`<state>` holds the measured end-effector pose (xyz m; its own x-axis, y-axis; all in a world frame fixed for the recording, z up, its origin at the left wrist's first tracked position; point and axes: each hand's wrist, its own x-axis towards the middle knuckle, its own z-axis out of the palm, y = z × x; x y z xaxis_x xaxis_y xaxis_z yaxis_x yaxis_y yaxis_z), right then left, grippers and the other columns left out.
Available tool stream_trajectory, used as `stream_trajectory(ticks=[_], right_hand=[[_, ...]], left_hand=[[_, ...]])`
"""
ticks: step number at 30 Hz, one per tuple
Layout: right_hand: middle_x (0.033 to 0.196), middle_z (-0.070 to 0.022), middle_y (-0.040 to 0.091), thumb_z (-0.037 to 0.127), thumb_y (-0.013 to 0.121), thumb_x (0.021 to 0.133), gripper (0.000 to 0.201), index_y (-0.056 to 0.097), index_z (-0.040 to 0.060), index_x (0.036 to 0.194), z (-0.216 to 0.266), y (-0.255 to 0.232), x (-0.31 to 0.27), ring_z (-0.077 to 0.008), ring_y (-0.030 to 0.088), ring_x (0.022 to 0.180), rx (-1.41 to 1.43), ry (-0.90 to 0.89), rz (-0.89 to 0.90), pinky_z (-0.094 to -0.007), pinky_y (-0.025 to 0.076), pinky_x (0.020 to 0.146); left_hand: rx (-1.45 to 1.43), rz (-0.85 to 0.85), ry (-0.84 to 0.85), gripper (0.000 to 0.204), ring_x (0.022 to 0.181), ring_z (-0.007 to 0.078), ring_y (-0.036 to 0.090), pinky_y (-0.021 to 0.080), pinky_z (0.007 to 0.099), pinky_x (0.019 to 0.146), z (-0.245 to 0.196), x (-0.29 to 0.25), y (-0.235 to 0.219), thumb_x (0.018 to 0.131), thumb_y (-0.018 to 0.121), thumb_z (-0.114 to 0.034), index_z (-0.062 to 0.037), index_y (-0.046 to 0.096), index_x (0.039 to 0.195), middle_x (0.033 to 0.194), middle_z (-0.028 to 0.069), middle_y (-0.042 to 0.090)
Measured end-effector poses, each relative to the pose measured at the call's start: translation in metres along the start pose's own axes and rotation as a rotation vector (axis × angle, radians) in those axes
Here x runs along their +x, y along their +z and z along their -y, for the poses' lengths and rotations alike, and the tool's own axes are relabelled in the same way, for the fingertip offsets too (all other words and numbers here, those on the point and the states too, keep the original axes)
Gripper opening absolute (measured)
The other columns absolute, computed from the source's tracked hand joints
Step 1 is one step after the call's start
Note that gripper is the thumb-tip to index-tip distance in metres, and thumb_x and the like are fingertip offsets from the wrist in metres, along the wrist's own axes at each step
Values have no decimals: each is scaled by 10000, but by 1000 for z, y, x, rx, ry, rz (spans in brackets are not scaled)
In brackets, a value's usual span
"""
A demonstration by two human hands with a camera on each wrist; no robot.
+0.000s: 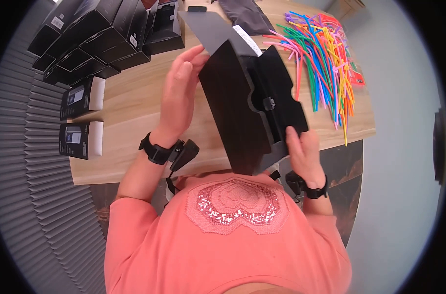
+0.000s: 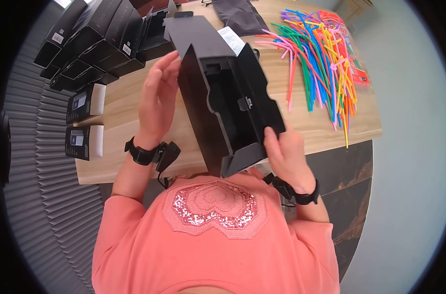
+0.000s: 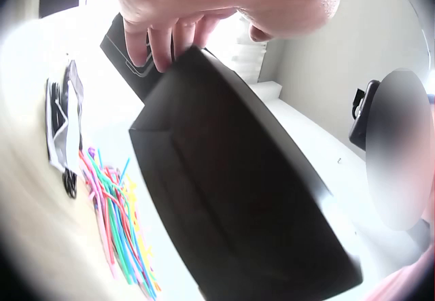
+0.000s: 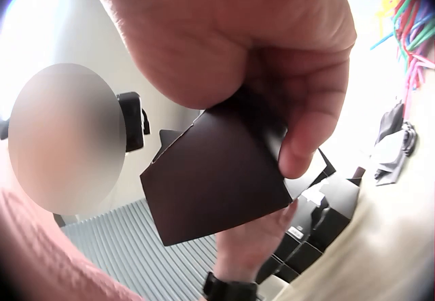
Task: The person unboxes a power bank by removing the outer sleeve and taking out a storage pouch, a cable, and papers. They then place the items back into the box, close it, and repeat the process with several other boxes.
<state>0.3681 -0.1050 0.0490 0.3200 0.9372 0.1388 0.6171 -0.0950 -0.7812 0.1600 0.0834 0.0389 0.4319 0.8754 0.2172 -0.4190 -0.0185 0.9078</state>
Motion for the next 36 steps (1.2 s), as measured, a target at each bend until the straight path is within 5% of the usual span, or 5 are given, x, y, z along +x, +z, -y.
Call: stream_trajectory(ticks=[6, 9, 18, 31, 36], right_hand=[[597, -126, 344, 133, 639, 964, 359, 465, -27, 694, 11, -28, 49, -279, 369, 568, -173, -302, -268, -433, 251, 553], [586, -76, 434, 246, 588, 1009, 423, 427, 14, 695, 24, -21, 110, -152, 545, 494, 55, -245, -218, -290, 449, 422], [814, -311, 661, 224, 454, 947, 363, 608, -89, 846, -2, 81, 274, -449, 673, 814, -207, -289, -139, -517, 524, 765], [911, -290, 688, 395, 558, 960, 471, 629, -70, 928, -23, 125, 290, -456, 675, 871, -180, -214, -35, -483, 525, 803], [784, -190, 692, 416, 573, 972, 476, 655, -50, 925, -15, 122, 276, -263, 707, 683, 40, -39, 13, -387, 534, 625]], left_hand=[[151, 42, 51, 546, 1293, 219, 494, 398, 373, 1049, 9, 37, -32, 1055, 406, -432, -13, 496, 1393, 1393, 117, 538], [279, -9, -44, 587, 1278, 228, 509, 405, 376, 1038, 24, 46, -42, 1043, 408, -480, -14, 512, 1385, 1394, 95, 541], [228, -237, -149, 494, 1266, 246, 537, 439, 376, 1015, 77, 56, -81, 1071, 410, -369, 19, 502, 1363, 1381, 131, 540], [184, -284, -105, 455, 1243, 252, 560, 449, 381, 1022, 79, 53, -77, 1072, 414, -343, 27, 524, 1313, 1333, 149, 565], [204, -299, -97, 438, 1228, 247, 569, 454, 380, 1017, 73, 50, -76, 1068, 420, -347, 10, 545, 1287, 1310, 140, 579]])
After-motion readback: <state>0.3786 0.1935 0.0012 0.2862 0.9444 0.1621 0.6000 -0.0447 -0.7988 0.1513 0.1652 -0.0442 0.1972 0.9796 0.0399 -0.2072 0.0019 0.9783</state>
